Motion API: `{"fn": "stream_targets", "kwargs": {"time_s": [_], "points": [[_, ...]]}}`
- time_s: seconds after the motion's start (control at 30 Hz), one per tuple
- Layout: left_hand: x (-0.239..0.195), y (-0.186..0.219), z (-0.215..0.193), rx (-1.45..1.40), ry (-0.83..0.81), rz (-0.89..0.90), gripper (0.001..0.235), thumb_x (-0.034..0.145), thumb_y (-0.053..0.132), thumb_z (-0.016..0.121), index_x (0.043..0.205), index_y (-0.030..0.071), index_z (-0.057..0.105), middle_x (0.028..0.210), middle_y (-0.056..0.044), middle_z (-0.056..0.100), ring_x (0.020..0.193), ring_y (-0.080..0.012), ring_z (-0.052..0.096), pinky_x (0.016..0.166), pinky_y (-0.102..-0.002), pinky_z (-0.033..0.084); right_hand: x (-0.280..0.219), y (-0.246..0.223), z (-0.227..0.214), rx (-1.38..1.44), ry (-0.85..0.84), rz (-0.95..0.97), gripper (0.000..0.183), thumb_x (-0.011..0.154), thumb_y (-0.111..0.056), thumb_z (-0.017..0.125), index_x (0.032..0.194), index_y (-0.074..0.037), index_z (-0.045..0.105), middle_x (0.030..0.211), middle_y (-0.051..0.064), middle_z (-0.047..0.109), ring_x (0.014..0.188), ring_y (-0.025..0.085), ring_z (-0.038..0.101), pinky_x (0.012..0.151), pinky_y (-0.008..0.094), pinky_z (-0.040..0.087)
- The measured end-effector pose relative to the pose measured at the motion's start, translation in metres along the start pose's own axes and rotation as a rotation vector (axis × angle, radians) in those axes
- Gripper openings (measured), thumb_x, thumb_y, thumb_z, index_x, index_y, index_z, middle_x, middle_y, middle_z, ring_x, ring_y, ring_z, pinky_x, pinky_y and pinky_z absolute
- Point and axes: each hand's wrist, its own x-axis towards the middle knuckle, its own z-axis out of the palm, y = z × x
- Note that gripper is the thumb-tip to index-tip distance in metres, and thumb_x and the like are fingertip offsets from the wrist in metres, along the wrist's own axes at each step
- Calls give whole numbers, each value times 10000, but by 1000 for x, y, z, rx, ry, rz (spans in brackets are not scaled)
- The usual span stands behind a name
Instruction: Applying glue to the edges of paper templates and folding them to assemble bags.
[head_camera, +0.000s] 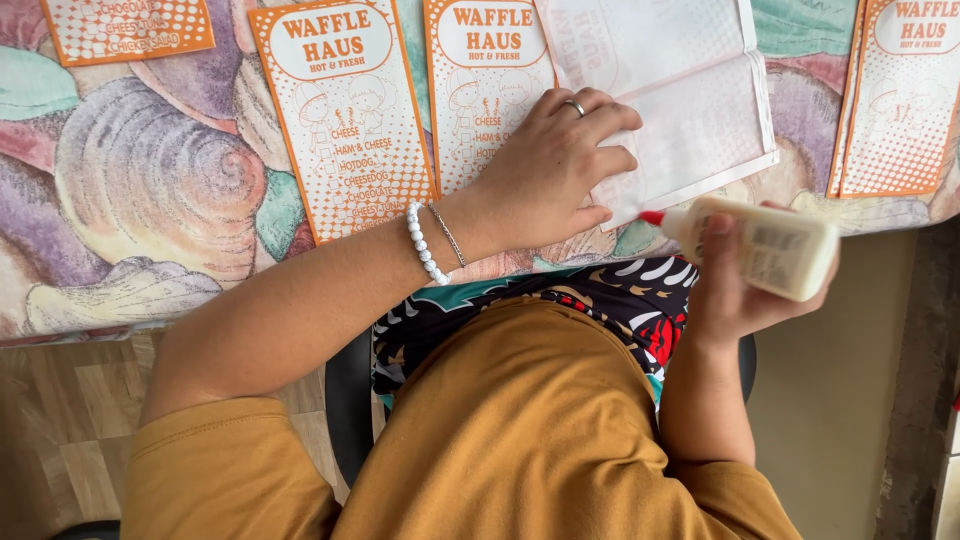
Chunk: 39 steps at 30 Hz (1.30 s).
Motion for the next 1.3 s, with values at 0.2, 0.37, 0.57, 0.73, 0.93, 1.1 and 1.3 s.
{"fn": "stream_targets", "kwargs": {"time_s": [0.2, 0.37, 0.57, 0.73, 0.93, 1.1, 1.3], "points": [[0, 0, -1, 2, 0, 6, 430, 652, 386, 903, 978, 149, 752, 1274, -86, 596, 1168, -317, 515, 962, -470, 384, 22, 69, -51, 11, 101, -142, 770, 1065, 398, 751, 1532, -97, 392, 1444, 309, 502, 1224, 524, 581, 1000, 755, 651], [0, 0, -3, 0, 3, 8, 456, 657, 370, 916, 1021, 147, 756, 1278, -92, 600, 1173, -314, 518, 987, -478, 380, 10, 69, -45, 38, 177, -69, 712, 1041, 336, 792, 1512, -31, 404, 1469, 294, 500, 1293, 478, 553, 1076, 674, 571], [1, 2, -6, -10, -17, -1, 452, 684, 365, 907, 1049, 147, 756, 1294, -90, 592, 1199, -319, 512, 985, -478, 387, -6, 48, -25, 96, 102, -40, 717, 1012, 265, 740, 1491, -93, 346, 1381, 331, 495, 1211, 468, 552, 1045, 680, 576], [0, 3, -7, -18, -25, -9, 426, 708, 332, 898, 1061, 133, 765, 1296, -89, 597, 1201, -314, 511, 988, -477, 389, 27, 88, -59, 65, 172, -116, 723, 1057, 397, 755, 1500, -69, 425, 1395, 344, 542, 1208, 533, 591, 1008, 750, 644], [1, 2, -7, -12, -9, 3, 452, 681, 351, 923, 1049, 143, 763, 1287, -82, 591, 1191, -307, 513, 972, -472, 394, 32, 104, -64, 83, 325, -149, 532, 1000, 280, 848, 1322, 62, 485, 1252, 368, 620, 1126, 532, 657, 919, 719, 648], [2, 2, -9, -6, -19, 6, 447, 691, 354, 903, 1054, 141, 752, 1298, -85, 591, 1196, -314, 514, 973, -476, 392, 6, 94, -56, 155, 278, -87, 684, 1019, 337, 793, 1466, -35, 435, 1435, 328, 539, 1261, 515, 570, 999, 729, 572], [1, 3, -9, -30, -20, -4, 402, 710, 296, 875, 1059, 135, 758, 1295, -84, 592, 1197, -317, 518, 983, -477, 388, 51, 96, -56, 106, 381, -85, 477, 985, 192, 869, 1262, 69, 500, 1180, 365, 648, 1041, 508, 669, 830, 681, 638]]}}
